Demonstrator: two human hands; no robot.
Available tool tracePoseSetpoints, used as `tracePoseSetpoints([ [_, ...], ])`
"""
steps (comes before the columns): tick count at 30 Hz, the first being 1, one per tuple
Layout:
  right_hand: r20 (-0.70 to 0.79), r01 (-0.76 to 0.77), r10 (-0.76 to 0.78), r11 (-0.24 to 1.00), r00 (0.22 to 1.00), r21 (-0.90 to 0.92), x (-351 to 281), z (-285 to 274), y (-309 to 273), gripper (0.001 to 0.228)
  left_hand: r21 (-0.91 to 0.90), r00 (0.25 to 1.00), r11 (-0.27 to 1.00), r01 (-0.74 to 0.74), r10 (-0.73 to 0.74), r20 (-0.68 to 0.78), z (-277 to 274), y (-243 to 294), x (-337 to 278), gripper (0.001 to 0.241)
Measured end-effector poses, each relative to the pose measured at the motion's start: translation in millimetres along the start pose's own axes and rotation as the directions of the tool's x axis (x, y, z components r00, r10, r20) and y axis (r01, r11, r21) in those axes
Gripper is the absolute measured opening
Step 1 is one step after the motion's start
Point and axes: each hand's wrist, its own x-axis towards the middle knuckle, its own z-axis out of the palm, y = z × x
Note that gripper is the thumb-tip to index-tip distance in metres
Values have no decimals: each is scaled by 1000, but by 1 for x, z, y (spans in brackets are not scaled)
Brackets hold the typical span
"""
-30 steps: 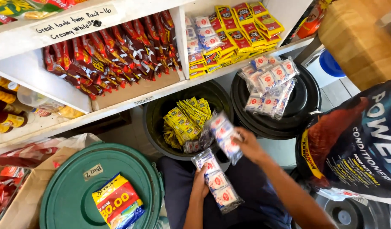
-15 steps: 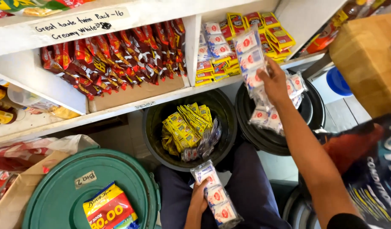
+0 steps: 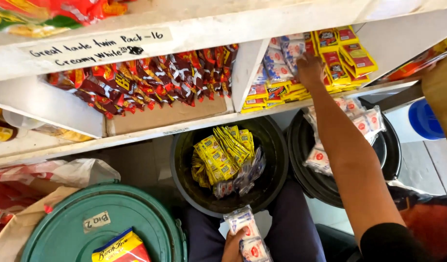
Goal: Sorting and stocking small packaged food items into buckets and onto shelves.
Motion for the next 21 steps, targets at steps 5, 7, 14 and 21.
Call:
tracePoseSetpoints([
  [5,146,-185,178,982,973,35,-9,-34,-38,35,16,998,999,-38,37,44,2,-1,-3,35],
  [7,-44,-229,239,960,970,161,-23,-40,-63,52,33,999,999,-33,32,30,1,-1,-9,36],
  [14,-77,-302,298,952,951,-52,-21,-45,-77,39,25,999,999,-21,20,36,8,5,-12,39],
  [21,44,109,-102,976,994,-189,-53,-55,-160,32,-18,1000,1000,2,-3,-29,4,0,-8,39],
])
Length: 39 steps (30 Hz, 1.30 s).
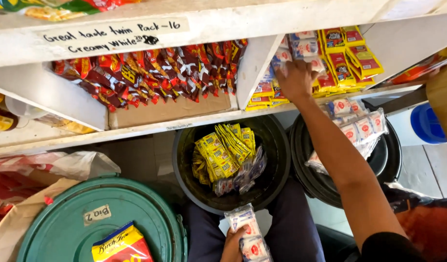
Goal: Sorting and stocking small packaged food items into buckets and onto shelves.
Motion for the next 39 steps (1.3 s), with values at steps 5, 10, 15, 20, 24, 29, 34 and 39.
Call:
tracePoseSetpoints([
  [5,26,15,-15,1000,1000,21,-4,34,-2,25,-11,993,999,-33,34,115,8,7,-10,39],
  [10,-95,50,-41,994,995,99,7,36,-4,18,28,995,999,-23,20,101,0,0,-2,35],
  [15,-162,-33,82,959,983,283,9,23,-7,16,49,996,999,-23,19,84,0,4,-4,35],
  [20,-282,65,-5,976,959,207,-2,20,-11,11,90,996,992,85,-84,-16,11,10,-8,39],
  [24,-150,145,-123,979,981,145,-6,34,0,16,65,999,998,23,-25,20,3,7,-8,40],
  [29,63,66,-86,960,994,273,10,23,45,8,77,1000,997,30,-30,-5,1,3,-3,40],
  [34,79,-286,278,950,957,128,17,-1,58,42,36,996,999,-33,30,87,-7,-1,5,39],
  [39,88,-201,194,977,977,73,16,18,67,36,48,999,999,-7,5,49,4,6,-1,39],
])
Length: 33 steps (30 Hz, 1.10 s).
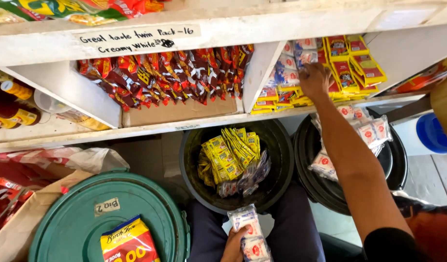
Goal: Sorting and stocking small packaged food items into buckets and onto shelves.
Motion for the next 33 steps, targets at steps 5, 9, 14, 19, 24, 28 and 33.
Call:
tracePoseSetpoints([
  [5,121,-9,11,1000,993,-14,-14,-18,-3,41,43,995,998,-37,33,99,12,5,-8,41],
  [9,-225,313,-294,949,929,49,-116,-28,-26,53,0,1000,1000,4,-4,-13,11,13,-5,40],
  [14,308,56,-229,873,923,484,-359,-88,-79,55,-40,1000,999,-8,8,2,-13,-2,6,31],
  [19,717,92,-395,902,575,423,-513,-123,-88,80,-148,995,985,93,-95,-6,5,10,-4,36],
  [24,556,61,-238,946,796,317,-501,-135,-79,87,-74,970,993,-97,111,215,82,23,7,40],
  [28,287,196,-286,932,914,305,-438,-149,-76,85,-47,896,968,-246,246,370,175,59,9,45],
  [33,335,-37,-100,925,937,379,-384,-190,-86,81,-12,829,974,-227,199,523,239,84,-8,50],
])
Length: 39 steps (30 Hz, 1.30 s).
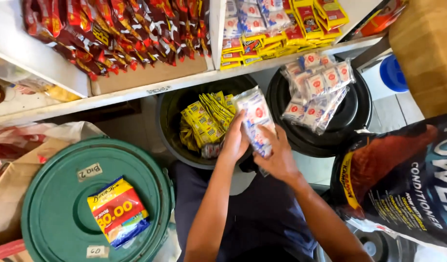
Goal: Sorting and stocking small packaged food items into buckets and onto shelves.
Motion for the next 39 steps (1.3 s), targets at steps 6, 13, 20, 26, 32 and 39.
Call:
tracePoseSetpoints([
  [6,-39,-9,46,751,998,660,82,-7,98,78,869,987,488,-82,159,4,-94,-26,7,58],
  [13,-240,124,31,788,970,604,261,-86,146,68,808,916,-478,344,360,-176,-134,-38,-28,49],
  [20,-414,270,-271,961,869,-63,424,-93,196,73,778,852,-452,437,485,-197,-139,-47,-15,60],
  [26,-131,-56,4,918,991,-394,472,-47,239,79,747,816,-395,535,471,-336,-127,-42,-11,69],
  [32,-203,-42,-27,944,979,-328,447,-58,194,68,727,826,-426,538,439,-354,-114,-37,-15,61],
  [39,-330,-9,-163,886,930,-463,440,-54,194,50,728,816,-404,554,436,-379,-110,-32,-13,54],
])
